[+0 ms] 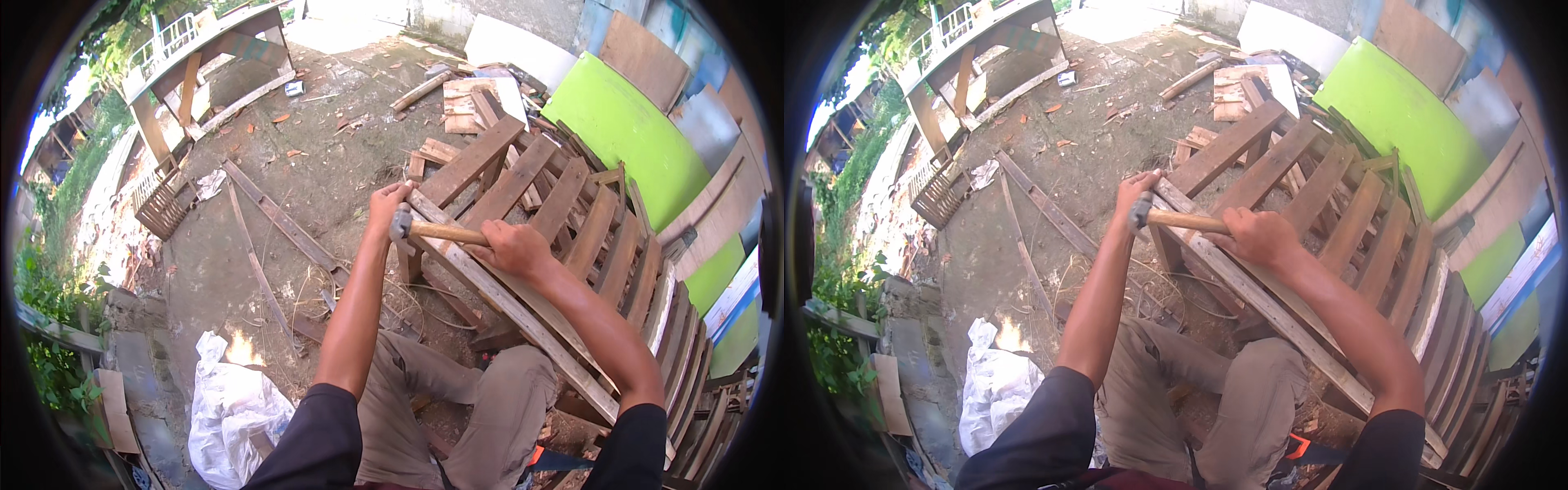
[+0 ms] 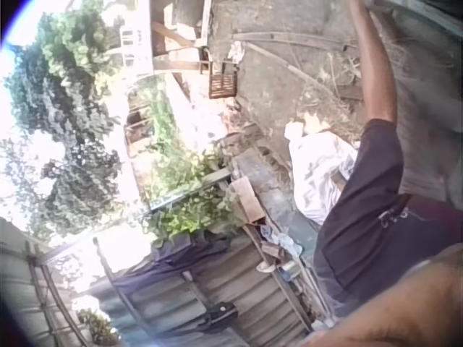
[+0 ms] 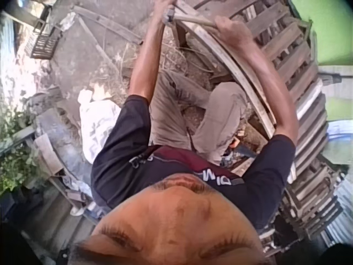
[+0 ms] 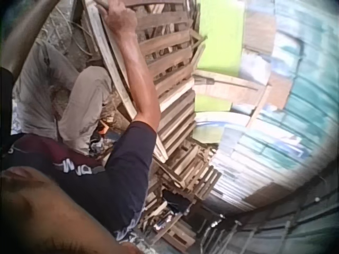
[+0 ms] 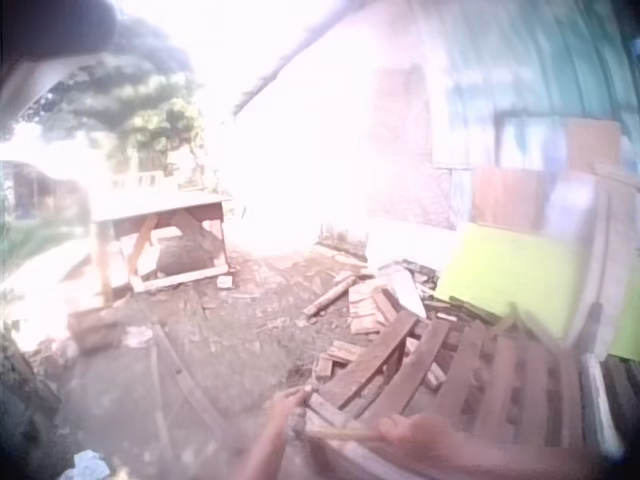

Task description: The person assembles a wooden pallet by positioning planks and hammering nails to secure them. The person uses a hammer to drive nails into the wood and adjusts the planks as needed.

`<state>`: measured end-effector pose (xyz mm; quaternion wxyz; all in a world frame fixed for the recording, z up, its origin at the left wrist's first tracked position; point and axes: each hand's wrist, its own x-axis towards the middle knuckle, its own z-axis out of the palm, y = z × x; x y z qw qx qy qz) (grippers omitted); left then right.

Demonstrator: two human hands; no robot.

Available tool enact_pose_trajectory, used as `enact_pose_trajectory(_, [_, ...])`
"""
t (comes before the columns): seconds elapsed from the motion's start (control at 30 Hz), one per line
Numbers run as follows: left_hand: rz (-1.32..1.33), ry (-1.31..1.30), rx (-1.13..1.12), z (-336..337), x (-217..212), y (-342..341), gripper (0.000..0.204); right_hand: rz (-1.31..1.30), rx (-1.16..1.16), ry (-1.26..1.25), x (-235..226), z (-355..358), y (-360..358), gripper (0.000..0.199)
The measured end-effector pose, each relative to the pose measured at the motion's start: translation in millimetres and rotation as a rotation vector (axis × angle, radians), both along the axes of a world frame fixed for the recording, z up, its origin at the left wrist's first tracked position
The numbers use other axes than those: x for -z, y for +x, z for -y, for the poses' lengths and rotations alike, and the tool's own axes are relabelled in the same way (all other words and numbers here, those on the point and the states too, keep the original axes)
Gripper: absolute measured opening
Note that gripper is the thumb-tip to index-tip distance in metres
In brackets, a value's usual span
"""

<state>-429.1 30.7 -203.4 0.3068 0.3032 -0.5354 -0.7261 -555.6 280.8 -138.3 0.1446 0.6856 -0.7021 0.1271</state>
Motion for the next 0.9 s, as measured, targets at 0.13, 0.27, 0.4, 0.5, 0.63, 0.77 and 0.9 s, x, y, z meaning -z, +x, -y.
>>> enact_pose_trajectory(0.13, [-0.046,0.030,0.011,4,4,0,0.026,0.008,0.036,0.035,-7,5,-15,0.050])
enact_pose_trajectory(0.27, [0.029,-0.006,0.014,11,20,3,0.028,0.018,-0.023,0.002,-12,5,4,0.049])
enact_pose_trajectory(0.4, [-0.023,0.017,0.016,10,17,-2,0.029,0.109,0.189,0.209,-7,4,-17,0.049])
enact_pose_trajectory(0.5, [0.043,-0.039,0.012,-5,-1,-4,0.030,0.205,0.145,0.166,-8,-12,5,0.050])
enact_pose_trajectory(0.63, [-0.047,-0.013,-0.030,4,6,-7,0.027,0.286,0.264,0.181,-18,-4,0,0.053])
enact_pose_trajectory(0.77, [0.044,-0.042,-0.057,3,9,0,0.036,0.625,0.299,0.021,-14,-23,20,0.055])
enact_pose_trajectory(0.9, [0.303,-0.326,-0.074,7,-5,1,0.042,0.524,0.435,0.027,-20,-49,28,0.073])
